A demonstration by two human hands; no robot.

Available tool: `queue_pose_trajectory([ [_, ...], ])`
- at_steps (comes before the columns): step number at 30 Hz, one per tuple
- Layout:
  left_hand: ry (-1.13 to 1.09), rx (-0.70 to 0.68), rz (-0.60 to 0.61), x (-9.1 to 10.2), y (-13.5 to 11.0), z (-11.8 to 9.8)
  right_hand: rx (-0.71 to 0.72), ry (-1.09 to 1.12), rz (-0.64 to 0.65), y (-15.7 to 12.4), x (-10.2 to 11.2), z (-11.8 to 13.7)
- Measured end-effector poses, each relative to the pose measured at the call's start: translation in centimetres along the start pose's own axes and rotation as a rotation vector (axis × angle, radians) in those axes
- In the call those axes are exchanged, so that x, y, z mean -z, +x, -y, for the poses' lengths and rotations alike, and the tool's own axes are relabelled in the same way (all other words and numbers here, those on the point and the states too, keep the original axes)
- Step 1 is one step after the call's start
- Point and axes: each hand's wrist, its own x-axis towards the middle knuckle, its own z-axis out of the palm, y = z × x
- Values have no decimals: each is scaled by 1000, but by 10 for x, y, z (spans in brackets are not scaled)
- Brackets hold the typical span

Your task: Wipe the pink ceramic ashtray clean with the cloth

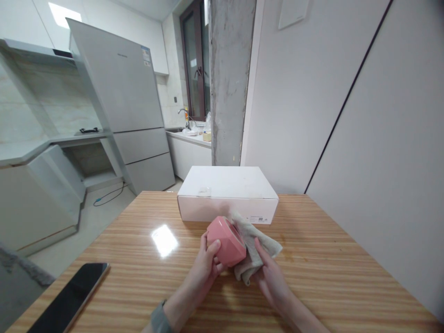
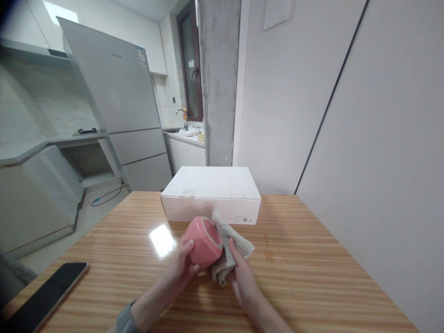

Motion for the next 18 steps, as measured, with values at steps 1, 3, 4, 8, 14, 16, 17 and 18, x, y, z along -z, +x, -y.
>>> queue_pose_trajectory([
  [1,3,0,20,-1,-2,-1,-7,-13,2,0,0,0],
  [3,28,25,80,-3,-7,-4,-16,-21,-4,0,-1,1],
  [4,39,54,107,-4,-8,-6,-7,-6,-17,0,-2,2],
  [8,26,215,118,-5,-10,-9,61,83,-100,0,-7,5],
  [14,98,-29,80,-13,-16,-9,55,122,-49,-1,-8,5],
  [16,110,-62,68,-14,-16,-9,51,144,-35,-1,-6,5],
  [17,115,-68,57,-14,-16,-9,35,131,-23,0,-5,5],
  [18,121,-74,39,-13,-15,-10,15,107,-7,0,-4,4],
])
